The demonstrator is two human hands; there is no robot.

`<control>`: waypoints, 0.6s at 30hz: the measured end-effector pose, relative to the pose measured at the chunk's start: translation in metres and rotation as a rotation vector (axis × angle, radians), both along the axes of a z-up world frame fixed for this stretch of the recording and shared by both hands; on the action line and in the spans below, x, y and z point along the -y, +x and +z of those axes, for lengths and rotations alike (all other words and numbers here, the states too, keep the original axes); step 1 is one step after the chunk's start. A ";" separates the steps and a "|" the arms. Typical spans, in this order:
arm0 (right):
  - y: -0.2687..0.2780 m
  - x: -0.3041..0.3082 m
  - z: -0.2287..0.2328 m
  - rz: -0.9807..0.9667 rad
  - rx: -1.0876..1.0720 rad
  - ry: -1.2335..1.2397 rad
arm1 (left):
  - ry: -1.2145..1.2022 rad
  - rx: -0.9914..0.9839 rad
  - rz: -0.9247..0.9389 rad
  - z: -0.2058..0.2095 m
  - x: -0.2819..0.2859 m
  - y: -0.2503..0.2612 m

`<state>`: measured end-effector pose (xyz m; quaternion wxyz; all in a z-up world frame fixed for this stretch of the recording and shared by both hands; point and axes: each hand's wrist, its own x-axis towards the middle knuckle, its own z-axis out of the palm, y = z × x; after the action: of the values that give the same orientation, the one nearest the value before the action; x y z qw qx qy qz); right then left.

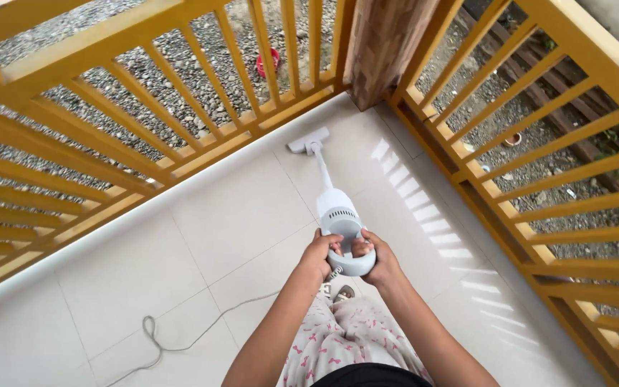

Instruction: Vacuuming a tiled floor on a balcony using a handheld vacuum cleaner.

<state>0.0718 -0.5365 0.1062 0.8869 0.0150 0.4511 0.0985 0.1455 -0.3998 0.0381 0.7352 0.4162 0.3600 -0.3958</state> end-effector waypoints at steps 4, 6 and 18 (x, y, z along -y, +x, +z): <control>0.023 0.008 -0.029 -0.047 0.060 0.005 | 0.013 0.050 -0.037 -0.041 0.019 0.031; 0.029 0.026 -0.037 -0.065 0.096 0.029 | 0.027 0.074 -0.030 -0.048 0.037 0.039; 0.002 0.140 0.020 -0.065 0.034 0.043 | 0.052 0.062 -0.015 -0.019 0.159 0.011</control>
<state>0.0736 -0.6766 0.1267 0.8967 0.0469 0.4330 0.0793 0.1569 -0.5586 0.0194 0.7320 0.4499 0.3442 -0.3786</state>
